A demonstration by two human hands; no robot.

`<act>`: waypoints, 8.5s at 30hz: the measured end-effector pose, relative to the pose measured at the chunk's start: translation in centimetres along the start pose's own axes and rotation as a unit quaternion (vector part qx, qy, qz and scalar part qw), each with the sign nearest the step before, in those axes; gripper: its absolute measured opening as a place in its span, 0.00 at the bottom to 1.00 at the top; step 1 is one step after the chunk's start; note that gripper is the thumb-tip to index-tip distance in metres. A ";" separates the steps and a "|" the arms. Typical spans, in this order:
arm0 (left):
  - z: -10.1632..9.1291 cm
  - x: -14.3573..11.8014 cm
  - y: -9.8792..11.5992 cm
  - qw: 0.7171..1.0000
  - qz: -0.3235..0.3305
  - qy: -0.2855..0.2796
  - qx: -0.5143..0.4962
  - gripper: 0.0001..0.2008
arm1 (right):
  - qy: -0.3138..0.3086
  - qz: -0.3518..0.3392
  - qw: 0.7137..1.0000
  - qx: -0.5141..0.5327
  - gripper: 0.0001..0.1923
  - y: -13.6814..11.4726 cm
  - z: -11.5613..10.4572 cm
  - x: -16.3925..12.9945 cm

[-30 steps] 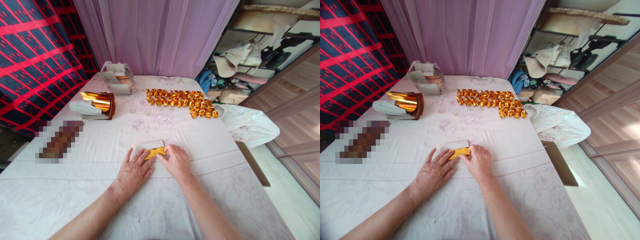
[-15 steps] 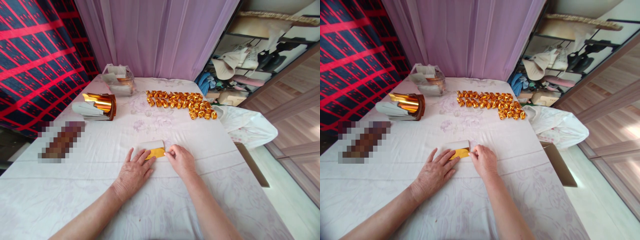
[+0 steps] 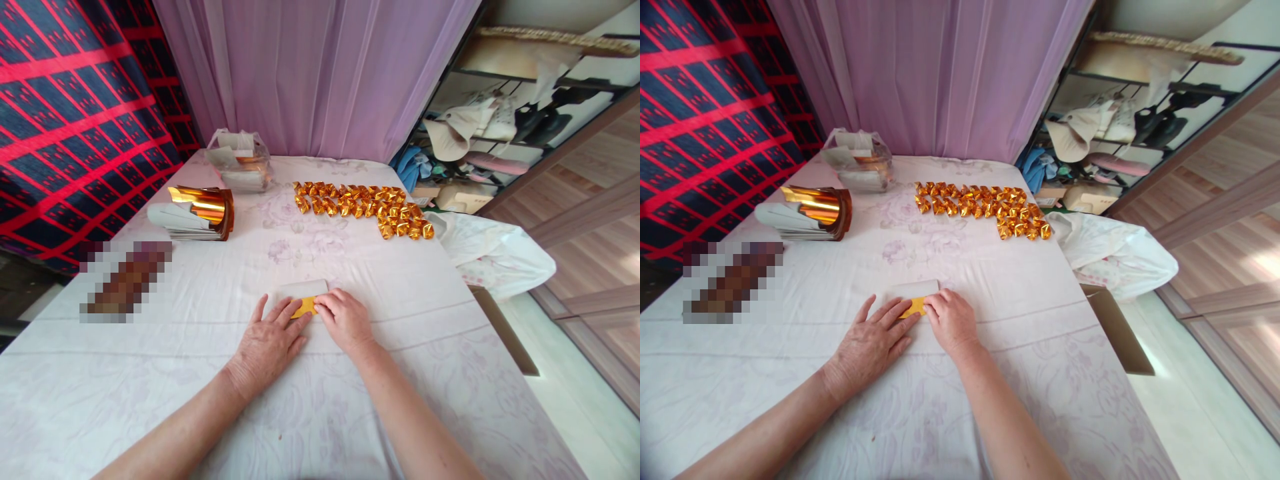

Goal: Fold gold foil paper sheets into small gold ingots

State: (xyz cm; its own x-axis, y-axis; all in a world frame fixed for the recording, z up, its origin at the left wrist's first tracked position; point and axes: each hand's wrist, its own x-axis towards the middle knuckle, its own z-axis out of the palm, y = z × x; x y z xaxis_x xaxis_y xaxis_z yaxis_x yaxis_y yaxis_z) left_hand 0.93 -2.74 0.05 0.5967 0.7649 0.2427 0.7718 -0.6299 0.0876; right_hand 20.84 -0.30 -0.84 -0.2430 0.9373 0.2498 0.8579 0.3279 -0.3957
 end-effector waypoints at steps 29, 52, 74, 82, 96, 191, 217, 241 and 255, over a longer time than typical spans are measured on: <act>-0.4 -2.7 -2.4 0.999 0.013 0.050 0.003 0.17 | 0.006 -0.148 0.987 -0.056 0.15 -2.2 -0.1 -1.1; 0.2 1.6 -2.7 0.997 0.079 0.009 0.019 0.20 | -0.148 -0.015 0.979 -0.137 0.32 0.1 -1.6 -3.8; 1.4 0.9 -3.3 0.995 0.103 0.018 0.005 0.23 | -0.165 -0.034 0.975 -0.148 0.33 2.5 -2.8 -3.6; 0.9 1.7 -1.6 0.997 0.067 0.013 0.019 0.26 | -0.151 -0.033 0.977 -0.148 0.33 2.2 -2.7 -3.6; 0.9 1.3 -1.5 0.998 0.051 0.016 0.032 0.24 | -0.139 -0.037 0.978 -0.152 0.33 2.5 -2.5 -3.7; 0.1 2.4 -3.3 0.986 -0.013 0.068 -0.152 0.07 | 0.058 -0.035 0.997 0.031 0.08 -1.3 -0.3 -0.4; -0.4 1.9 -3.7 0.993 0.060 0.031 -0.098 0.15 | 0.066 -0.004 0.997 0.043 0.08 -1.5 -0.3 0.0; -0.3 1.9 -3.1 0.995 0.051 0.010 -0.084 0.18 | 0.046 -0.022 0.998 0.044 0.09 -1.2 -0.4 -0.1; -0.2 1.9 -3.0 0.996 0.046 0.006 -0.077 0.18 | 0.048 -0.024 0.998 0.031 0.09 -1.2 -0.4 -0.1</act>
State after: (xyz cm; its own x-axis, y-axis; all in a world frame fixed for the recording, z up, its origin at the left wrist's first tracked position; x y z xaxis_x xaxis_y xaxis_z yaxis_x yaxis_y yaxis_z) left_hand -0.31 0.53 0.47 0.6604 0.7012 0.2687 0.6702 -0.7118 0.2104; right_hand 20.02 -0.90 0.01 -0.2366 0.9054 0.3524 0.8162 0.3820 -0.4334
